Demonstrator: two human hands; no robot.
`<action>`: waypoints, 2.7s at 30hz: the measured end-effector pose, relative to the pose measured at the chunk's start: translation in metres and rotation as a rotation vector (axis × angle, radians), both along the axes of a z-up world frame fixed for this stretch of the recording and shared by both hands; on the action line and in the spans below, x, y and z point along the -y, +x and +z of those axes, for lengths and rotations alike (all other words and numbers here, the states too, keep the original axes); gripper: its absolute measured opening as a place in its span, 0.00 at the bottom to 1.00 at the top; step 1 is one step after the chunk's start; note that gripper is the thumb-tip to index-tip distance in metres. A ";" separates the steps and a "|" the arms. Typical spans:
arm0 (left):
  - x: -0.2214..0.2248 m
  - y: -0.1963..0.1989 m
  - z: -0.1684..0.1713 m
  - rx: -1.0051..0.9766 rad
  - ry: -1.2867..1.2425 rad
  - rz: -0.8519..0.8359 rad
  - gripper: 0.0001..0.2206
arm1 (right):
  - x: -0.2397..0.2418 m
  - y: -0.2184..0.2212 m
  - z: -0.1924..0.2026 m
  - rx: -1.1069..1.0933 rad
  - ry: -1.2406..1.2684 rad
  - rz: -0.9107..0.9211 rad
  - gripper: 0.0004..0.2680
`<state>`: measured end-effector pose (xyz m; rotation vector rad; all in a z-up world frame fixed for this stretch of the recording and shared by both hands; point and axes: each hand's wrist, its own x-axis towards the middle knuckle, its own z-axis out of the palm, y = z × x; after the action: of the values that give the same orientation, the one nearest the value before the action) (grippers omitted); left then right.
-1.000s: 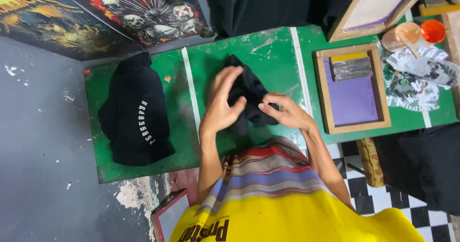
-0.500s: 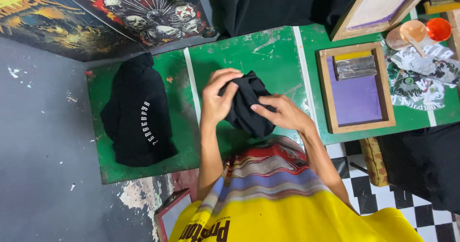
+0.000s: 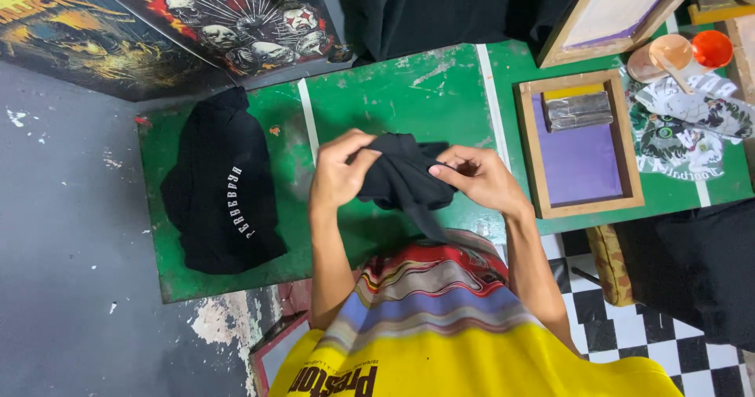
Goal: The person manually aligns a t-shirt on a printing board, applies ink using a screen and squeegee, and then removes the shirt for inspection.
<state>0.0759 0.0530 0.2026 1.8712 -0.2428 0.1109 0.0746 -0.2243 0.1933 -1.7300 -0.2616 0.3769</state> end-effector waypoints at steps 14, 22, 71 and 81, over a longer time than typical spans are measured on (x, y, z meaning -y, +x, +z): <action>0.050 -0.027 -0.003 -0.006 0.027 -0.051 0.15 | -0.014 -0.003 -0.007 -0.132 0.262 0.005 0.11; 0.059 -0.023 0.029 0.163 0.039 0.118 0.14 | -0.019 0.004 0.009 -0.090 0.366 0.023 0.18; 0.024 0.021 -0.011 -0.165 -0.047 -0.339 0.07 | 0.013 0.026 -0.002 -0.122 0.154 0.308 0.04; 0.065 0.010 0.024 -0.150 -0.116 0.201 0.23 | 0.017 0.038 -0.083 -0.126 0.260 0.236 0.11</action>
<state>0.0859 -0.0115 0.2267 1.7752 0.0550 0.1187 0.1126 -0.2414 0.1105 -1.4182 -0.4061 0.5953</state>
